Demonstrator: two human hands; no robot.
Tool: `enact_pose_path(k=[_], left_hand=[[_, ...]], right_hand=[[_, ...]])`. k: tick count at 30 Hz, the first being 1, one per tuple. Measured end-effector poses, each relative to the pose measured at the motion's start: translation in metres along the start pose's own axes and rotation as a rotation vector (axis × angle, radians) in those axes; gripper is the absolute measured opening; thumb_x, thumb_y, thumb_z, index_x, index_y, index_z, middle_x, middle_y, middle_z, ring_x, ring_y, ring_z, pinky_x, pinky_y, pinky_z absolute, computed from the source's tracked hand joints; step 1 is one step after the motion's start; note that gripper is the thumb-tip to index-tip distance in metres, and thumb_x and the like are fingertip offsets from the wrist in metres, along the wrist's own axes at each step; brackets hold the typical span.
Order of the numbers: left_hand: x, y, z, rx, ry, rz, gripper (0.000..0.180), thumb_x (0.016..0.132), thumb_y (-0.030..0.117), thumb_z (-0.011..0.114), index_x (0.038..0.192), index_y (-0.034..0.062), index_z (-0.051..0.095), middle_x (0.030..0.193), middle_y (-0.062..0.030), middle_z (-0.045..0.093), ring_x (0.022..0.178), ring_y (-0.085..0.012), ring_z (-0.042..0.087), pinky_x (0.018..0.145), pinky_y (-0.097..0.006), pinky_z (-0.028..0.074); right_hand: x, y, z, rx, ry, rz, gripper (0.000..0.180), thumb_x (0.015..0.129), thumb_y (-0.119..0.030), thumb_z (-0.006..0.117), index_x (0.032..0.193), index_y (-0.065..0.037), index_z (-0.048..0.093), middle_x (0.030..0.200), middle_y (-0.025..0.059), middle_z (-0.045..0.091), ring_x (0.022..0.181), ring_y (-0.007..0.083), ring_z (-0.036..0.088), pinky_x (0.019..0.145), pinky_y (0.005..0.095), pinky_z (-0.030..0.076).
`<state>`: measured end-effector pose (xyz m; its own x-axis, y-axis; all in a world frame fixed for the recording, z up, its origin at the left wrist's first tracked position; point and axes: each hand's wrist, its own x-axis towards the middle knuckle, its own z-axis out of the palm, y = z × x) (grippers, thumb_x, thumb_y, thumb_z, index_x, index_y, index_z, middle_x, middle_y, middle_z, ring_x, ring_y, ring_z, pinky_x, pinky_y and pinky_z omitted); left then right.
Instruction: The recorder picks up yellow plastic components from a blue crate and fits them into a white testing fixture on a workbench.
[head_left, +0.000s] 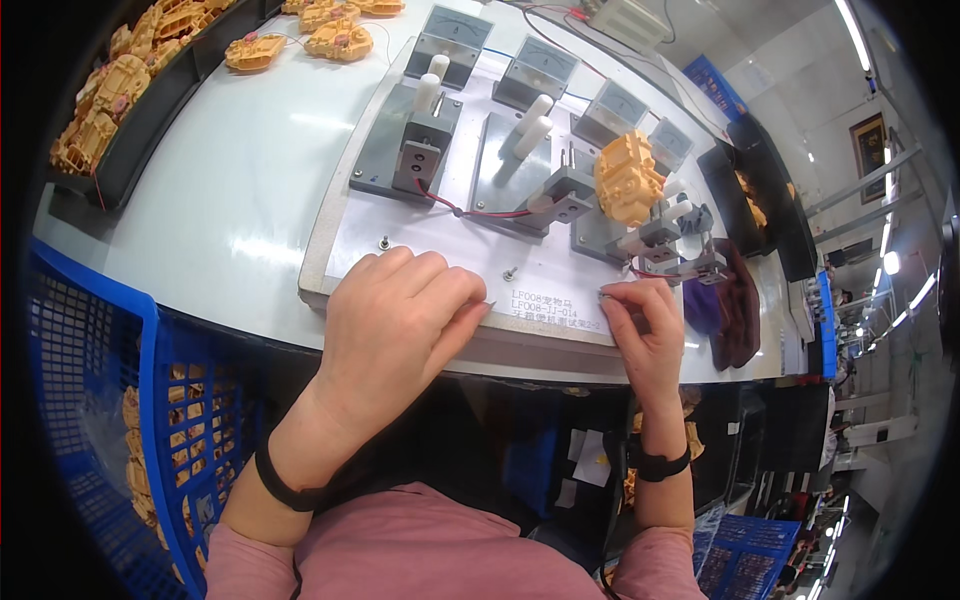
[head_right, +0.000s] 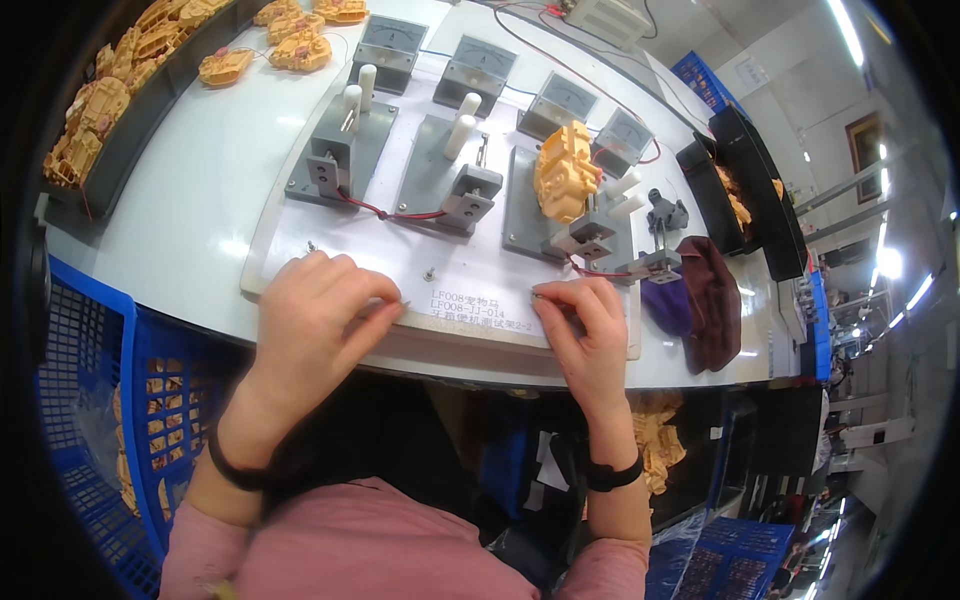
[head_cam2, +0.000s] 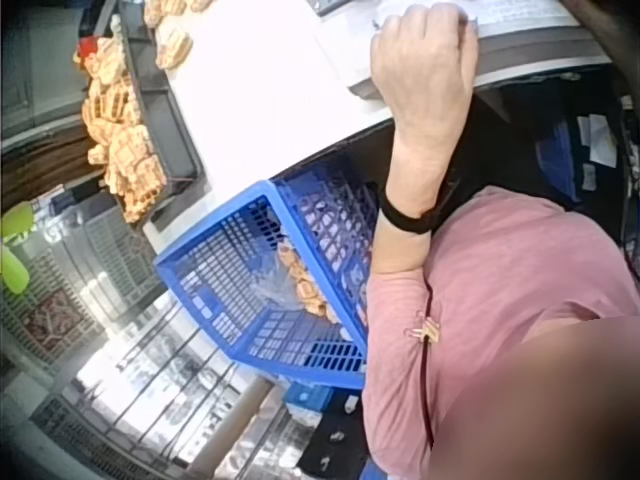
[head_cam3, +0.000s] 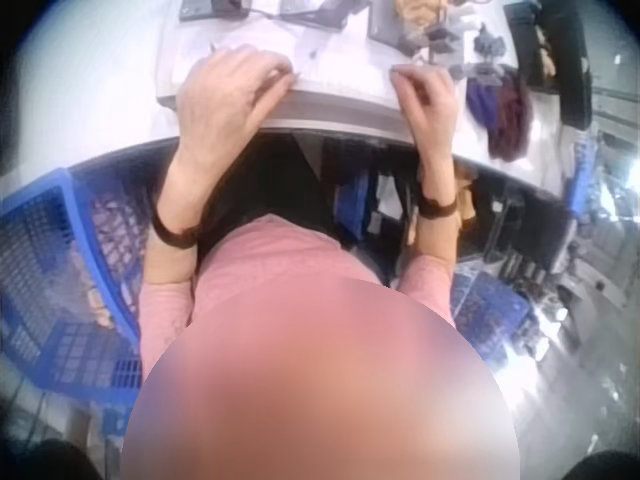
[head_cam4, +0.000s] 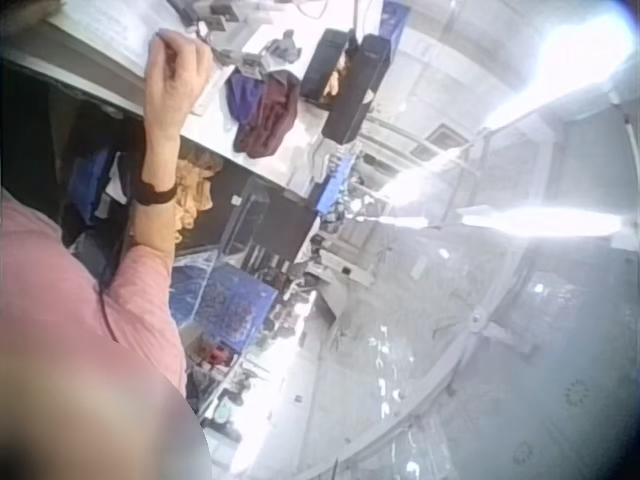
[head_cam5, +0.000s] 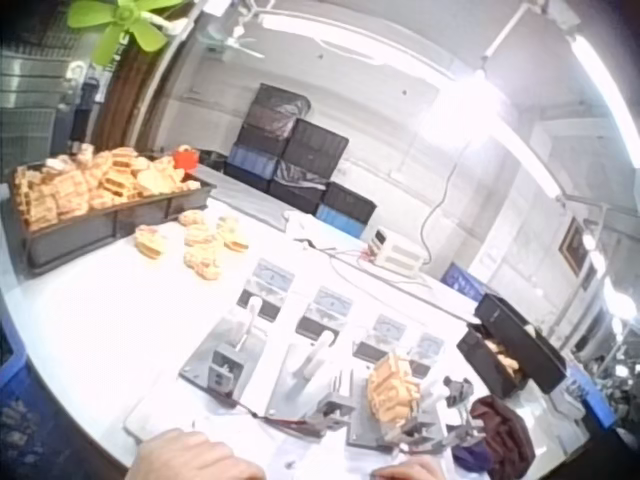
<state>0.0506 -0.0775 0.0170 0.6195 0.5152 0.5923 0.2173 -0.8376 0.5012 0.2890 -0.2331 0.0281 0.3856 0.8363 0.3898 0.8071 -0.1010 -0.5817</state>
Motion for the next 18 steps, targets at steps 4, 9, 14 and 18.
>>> enact_pose_path(k=[4,9,14,18], left_hand=[[-0.0007,0.0004,0.0001,0.007,-0.004,-0.006,0.011,0.082,0.015,0.074,0.085,0.0128,0.064,0.077,-0.003,0.057,0.076,-0.0244,0.057,0.068,-0.037,0.045],[-0.0001,0.0007,-0.0001,0.015,-0.013,-0.004,0.011,0.082,0.015,0.074,0.085,0.0129,0.064,0.077,-0.0029,0.058,0.077,-0.0246,0.058,0.069,-0.037,0.045],[-0.0004,0.0018,-0.0004,0.012,-0.016,-0.018,0.011,0.082,0.015,0.075,0.085,0.0128,0.064,0.078,-0.0029,0.059,0.077,-0.0246,0.058,0.069,-0.038,0.045],[-0.0004,0.0024,-0.0006,0.006,-0.014,-0.023,0.011,0.082,0.015,0.075,0.085,0.0128,0.064,0.077,-0.003,0.059,0.077,-0.0246,0.058,0.069,-0.038,0.045]], right_hand=[[0.0002,-0.0001,0.0004,-0.006,-0.001,-0.01,0.012,0.087,-0.001,0.074,0.099,-0.002,0.071,0.093,0.0076,0.061,0.085,0.0198,0.06,0.076,0.0293,0.049],[0.0009,-0.0005,-0.0006,-0.022,0.006,-0.023,0.011,0.088,-0.003,0.074,0.099,-0.002,0.072,0.093,0.0079,0.062,0.085,0.021,0.06,0.077,0.0303,0.049],[0.0009,-0.0018,-0.0012,-0.012,-0.002,-0.001,0.01,0.088,-0.004,0.073,0.098,-0.002,0.072,0.092,0.0083,0.062,0.086,0.0223,0.06,0.078,0.0313,0.049],[0.0015,-0.0014,-0.0007,-0.002,0.002,-0.012,0.01,0.088,-0.004,0.073,0.097,-0.002,0.071,0.092,0.0087,0.062,0.086,0.0228,0.061,0.077,0.0319,0.049]])
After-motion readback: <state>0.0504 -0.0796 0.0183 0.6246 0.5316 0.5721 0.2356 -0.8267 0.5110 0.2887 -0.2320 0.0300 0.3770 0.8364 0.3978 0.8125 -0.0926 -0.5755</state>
